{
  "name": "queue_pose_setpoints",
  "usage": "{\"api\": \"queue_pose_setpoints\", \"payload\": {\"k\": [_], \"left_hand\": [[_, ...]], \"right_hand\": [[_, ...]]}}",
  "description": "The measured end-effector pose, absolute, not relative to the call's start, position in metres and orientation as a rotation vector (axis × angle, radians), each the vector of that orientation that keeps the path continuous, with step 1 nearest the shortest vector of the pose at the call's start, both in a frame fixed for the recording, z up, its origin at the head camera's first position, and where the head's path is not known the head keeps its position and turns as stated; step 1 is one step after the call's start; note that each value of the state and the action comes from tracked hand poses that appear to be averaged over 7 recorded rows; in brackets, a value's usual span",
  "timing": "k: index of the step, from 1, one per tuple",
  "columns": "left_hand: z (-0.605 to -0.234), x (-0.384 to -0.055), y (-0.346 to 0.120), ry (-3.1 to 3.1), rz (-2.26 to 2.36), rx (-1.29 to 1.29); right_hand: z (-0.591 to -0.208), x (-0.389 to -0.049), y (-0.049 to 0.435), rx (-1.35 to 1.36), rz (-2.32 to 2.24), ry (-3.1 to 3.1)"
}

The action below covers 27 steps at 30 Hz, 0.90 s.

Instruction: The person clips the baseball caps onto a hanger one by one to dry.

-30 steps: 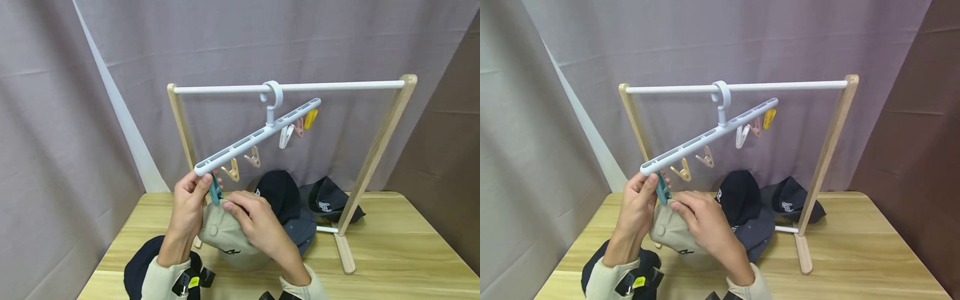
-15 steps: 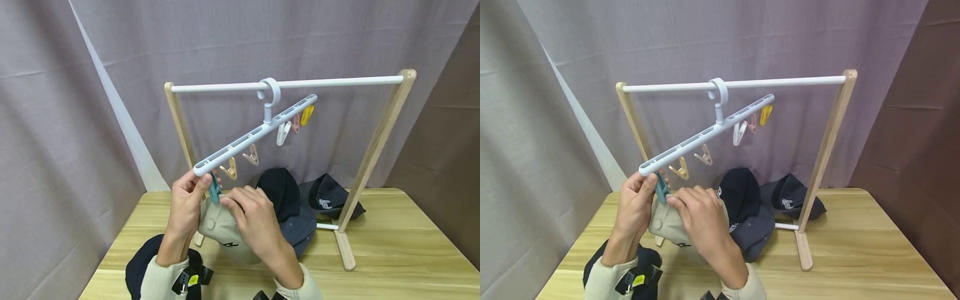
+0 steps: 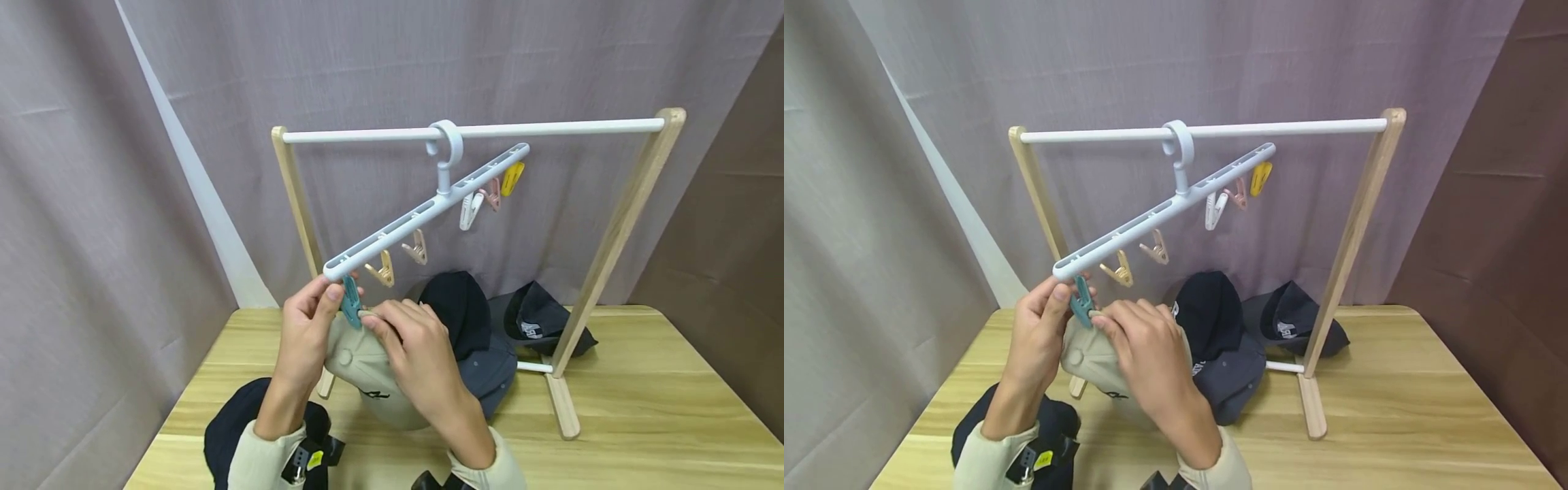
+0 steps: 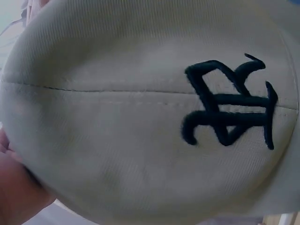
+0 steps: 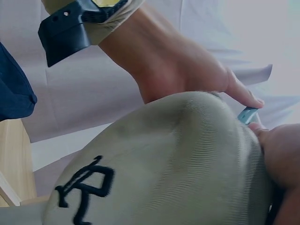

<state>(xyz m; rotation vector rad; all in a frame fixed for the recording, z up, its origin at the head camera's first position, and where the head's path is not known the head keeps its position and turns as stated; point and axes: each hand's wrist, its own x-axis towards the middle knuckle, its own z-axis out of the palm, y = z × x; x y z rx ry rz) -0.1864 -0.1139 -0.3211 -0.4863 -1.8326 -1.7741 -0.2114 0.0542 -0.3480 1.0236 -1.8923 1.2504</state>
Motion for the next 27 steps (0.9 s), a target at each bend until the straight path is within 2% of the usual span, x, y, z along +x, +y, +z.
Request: {"api": "queue_pose_setpoints", "payload": {"k": [17,27], "left_hand": [[-0.331,-0.185,-0.118,-2.027,-1.696,-0.411],[-0.343,-0.179,-0.115,-2.048,-1.476,-0.188]], "right_hand": [[-0.351,-0.215,0.049,1.058,1.191,-2.127],[-0.354,-0.219,0.051,1.063,1.161,-2.269]]}}
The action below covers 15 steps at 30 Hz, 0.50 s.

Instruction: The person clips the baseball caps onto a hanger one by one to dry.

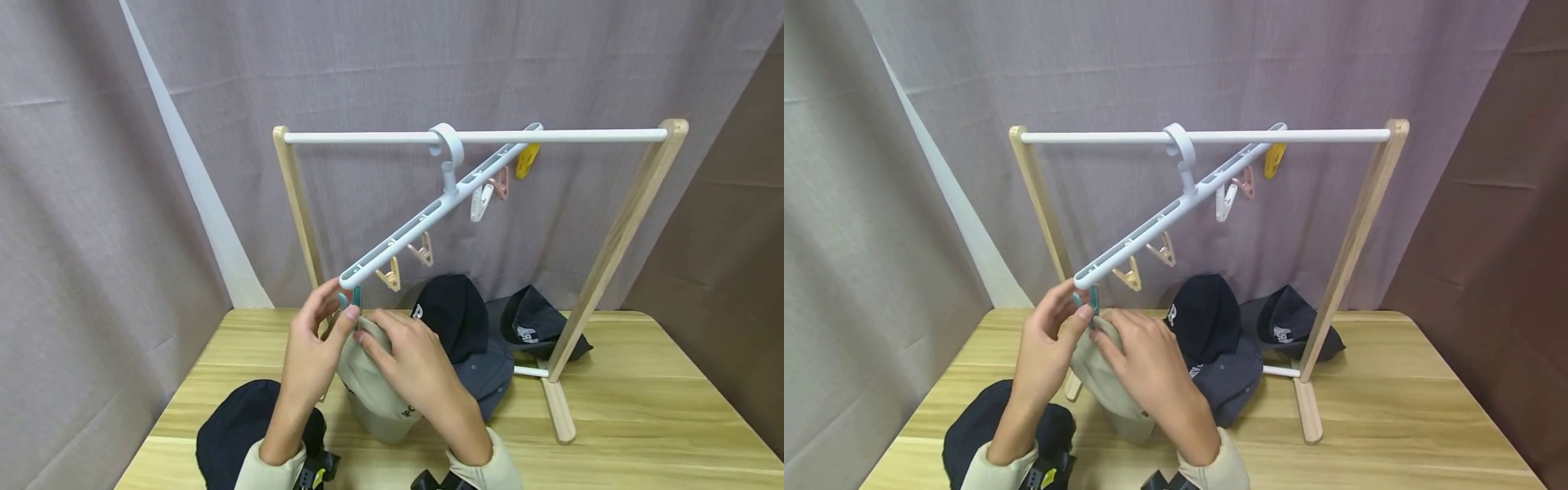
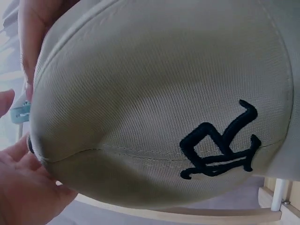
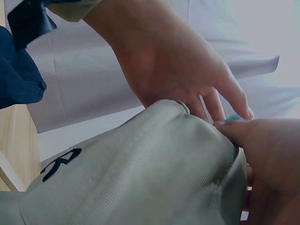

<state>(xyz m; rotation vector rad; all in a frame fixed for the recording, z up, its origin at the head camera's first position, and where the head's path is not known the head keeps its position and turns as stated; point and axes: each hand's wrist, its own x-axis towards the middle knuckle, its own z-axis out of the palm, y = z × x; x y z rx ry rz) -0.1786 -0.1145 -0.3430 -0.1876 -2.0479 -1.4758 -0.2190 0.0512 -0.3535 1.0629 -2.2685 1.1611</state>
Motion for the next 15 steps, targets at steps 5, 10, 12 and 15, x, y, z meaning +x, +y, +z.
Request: {"api": "queue_pose_setpoints", "payload": {"k": [5,10,12,15], "left_hand": [[-0.346,-0.171,-0.11,-1.962,-1.372,-0.203],[-0.344,-0.16,-0.104,-1.811,-1.273,-0.272],[-0.342,-0.155,-0.101,-1.765,-1.228,-0.308],[-0.337,-0.15,-0.097,-1.712,-1.177,-0.379]], "right_hand": [[-0.355,-0.224,0.058,1.084,1.144,-2.328],[-0.356,-0.23,0.068,1.108,1.207,-2.363],[-0.356,-0.232,0.074,1.116,1.245,-2.349],[-0.357,-0.237,0.082,1.107,1.281,-2.303]]}}
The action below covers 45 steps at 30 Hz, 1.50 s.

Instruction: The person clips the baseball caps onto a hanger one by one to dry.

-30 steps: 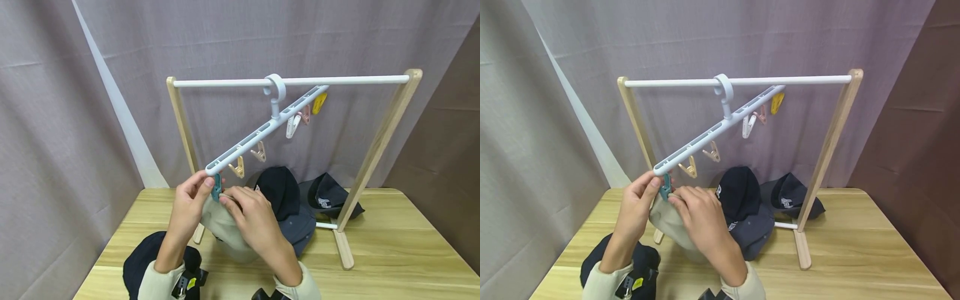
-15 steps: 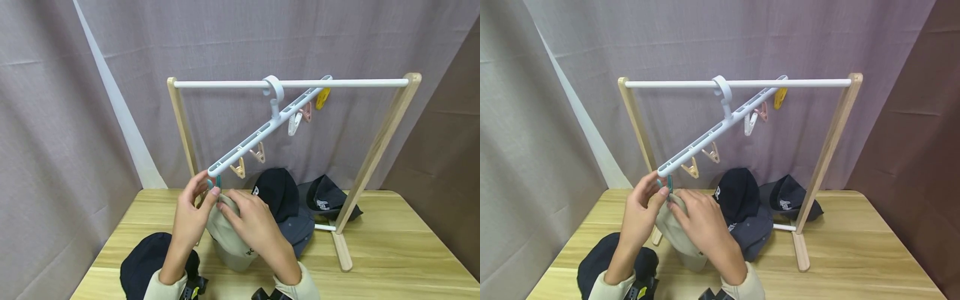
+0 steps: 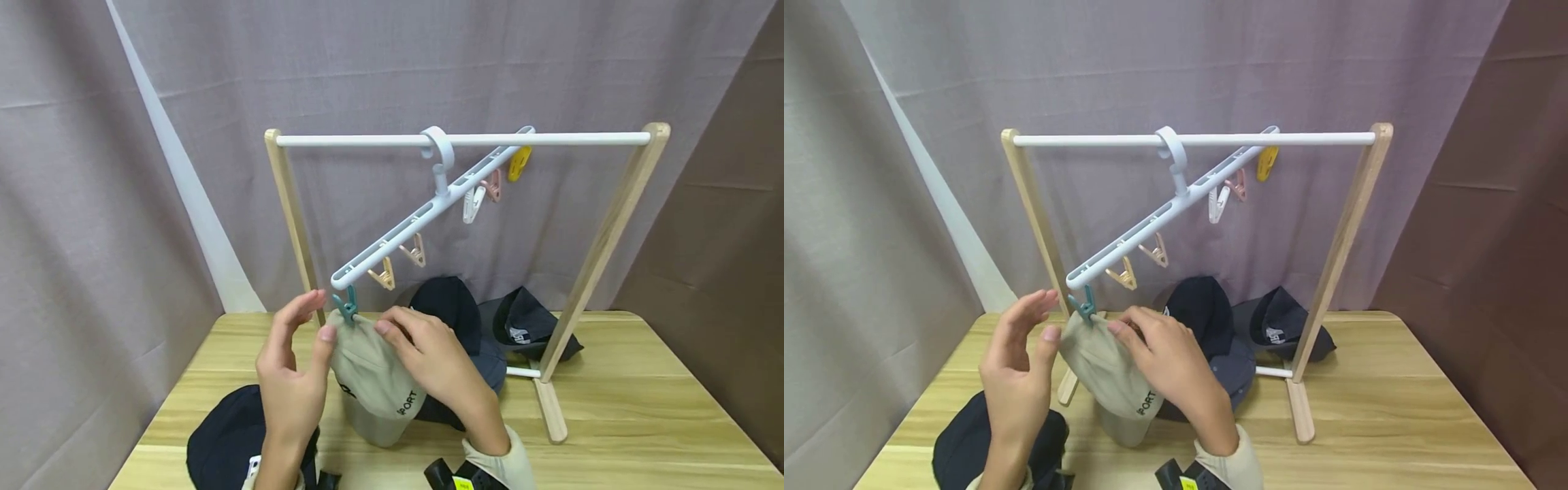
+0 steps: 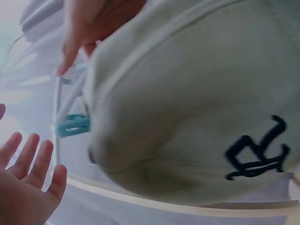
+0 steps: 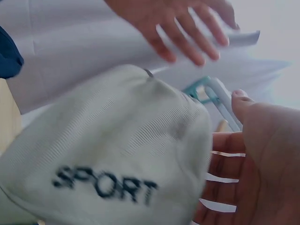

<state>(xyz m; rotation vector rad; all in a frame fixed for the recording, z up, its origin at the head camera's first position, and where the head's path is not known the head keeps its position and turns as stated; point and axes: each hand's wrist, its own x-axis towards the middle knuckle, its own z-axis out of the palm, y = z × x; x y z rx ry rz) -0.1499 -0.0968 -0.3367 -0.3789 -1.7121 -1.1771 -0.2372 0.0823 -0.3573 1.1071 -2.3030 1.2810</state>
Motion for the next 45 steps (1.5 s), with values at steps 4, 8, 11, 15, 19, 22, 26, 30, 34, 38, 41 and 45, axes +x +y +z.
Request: {"api": "queue_pose_setpoints", "payload": {"k": [4,8,11,15,19,22,26,30,34,38,41,45], "left_hand": [[-0.328,-0.146,-0.09,-1.64,-1.207,-0.455],[-0.321,-0.145,-0.08,-1.612,-1.284,-0.5],[-0.32,-0.147,-0.071,-1.621,-1.31,-0.532],[-0.323,-0.15,-0.062,-1.656,-1.286,-0.586],[-0.325,-0.156,-0.056,-1.738,-1.184,-0.628],[-0.327,-0.158,-0.054,-1.777,-1.145,-0.642],[-0.333,-0.16,-0.051,-1.815,-1.15,-0.667],[-0.34,-0.162,-0.045,-1.862,-1.139,-0.707],[-0.346,-0.163,-0.037,-1.904,-1.158,-0.774],[-0.351,-0.162,-0.027,-2.015,-1.157,-0.839],[-0.356,-0.161,-0.019,-2.127,-1.099,-0.878],[-0.363,-0.162,-0.01,-2.217,-1.007,-0.917]], "right_hand": [[-0.357,-0.248,0.095,1.07,1.314,-2.276],[-0.359,-0.261,0.115,0.949,1.337,-2.323],[-0.363,-0.27,0.131,0.837,1.313,-2.369],[-0.368,-0.278,0.146,0.752,1.24,-2.436],[-0.373,-0.286,0.157,0.658,1.13,-2.514],[-0.379,-0.293,0.163,0.582,1.078,-2.588],[-0.392,-0.303,0.166,0.52,1.083,-2.666],[-0.41,-0.315,0.163,0.463,1.138,-2.681],[-0.428,-0.323,0.153,0.377,1.27,-2.673],[-0.44,-0.327,0.144,0.189,1.384,-2.651],[-0.446,-0.328,0.141,0.064,1.427,-2.63],[-0.453,-0.328,0.142,0.038,1.498,-2.642]]}}
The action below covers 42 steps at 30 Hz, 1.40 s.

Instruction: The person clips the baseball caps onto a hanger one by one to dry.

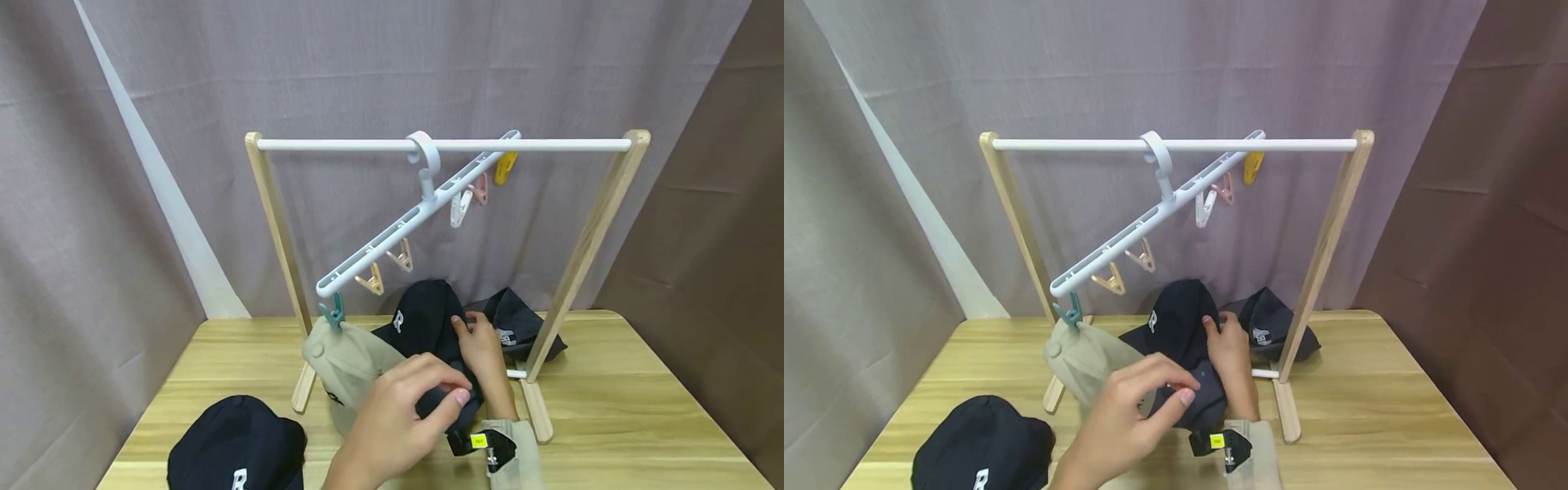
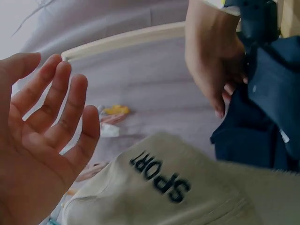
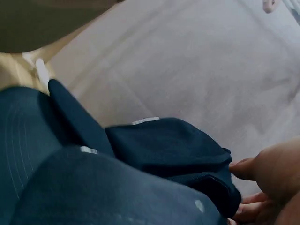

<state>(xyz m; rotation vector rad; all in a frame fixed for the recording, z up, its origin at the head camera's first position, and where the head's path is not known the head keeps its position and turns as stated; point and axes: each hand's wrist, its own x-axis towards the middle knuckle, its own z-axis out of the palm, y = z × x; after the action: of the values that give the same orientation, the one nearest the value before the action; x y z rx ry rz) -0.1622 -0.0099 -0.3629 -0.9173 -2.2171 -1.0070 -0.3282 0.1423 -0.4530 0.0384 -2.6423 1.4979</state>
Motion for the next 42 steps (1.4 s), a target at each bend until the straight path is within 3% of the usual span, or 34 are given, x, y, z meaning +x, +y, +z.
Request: {"api": "queue_pose_setpoints", "payload": {"k": [12,18,27,34,38,42], "left_hand": [[-0.392,-0.176,0.005,-2.362,-0.928,-0.905],[-0.406,-0.183,0.016,-2.423,-1.005,-0.873],[-0.414,-0.186,0.024,-2.489,-1.31,-0.616],[-0.412,-0.186,0.029,-2.271,-1.495,-0.427],[-0.404,-0.183,0.028,-2.15,-1.511,-0.341],[-0.394,-0.178,0.026,-2.068,-1.548,-0.254]], "right_hand": [[-0.456,-0.328,0.134,0.111,1.597,-2.552],[-0.448,-0.327,0.135,0.193,2.001,-2.302],[-0.425,-0.314,0.147,0.363,2.652,-1.831],[-0.405,-0.304,0.168,0.342,2.744,-1.805],[-0.398,-0.305,0.183,0.529,2.81,-1.704],[-0.397,-0.311,0.199,0.972,2.922,-1.422]]}}
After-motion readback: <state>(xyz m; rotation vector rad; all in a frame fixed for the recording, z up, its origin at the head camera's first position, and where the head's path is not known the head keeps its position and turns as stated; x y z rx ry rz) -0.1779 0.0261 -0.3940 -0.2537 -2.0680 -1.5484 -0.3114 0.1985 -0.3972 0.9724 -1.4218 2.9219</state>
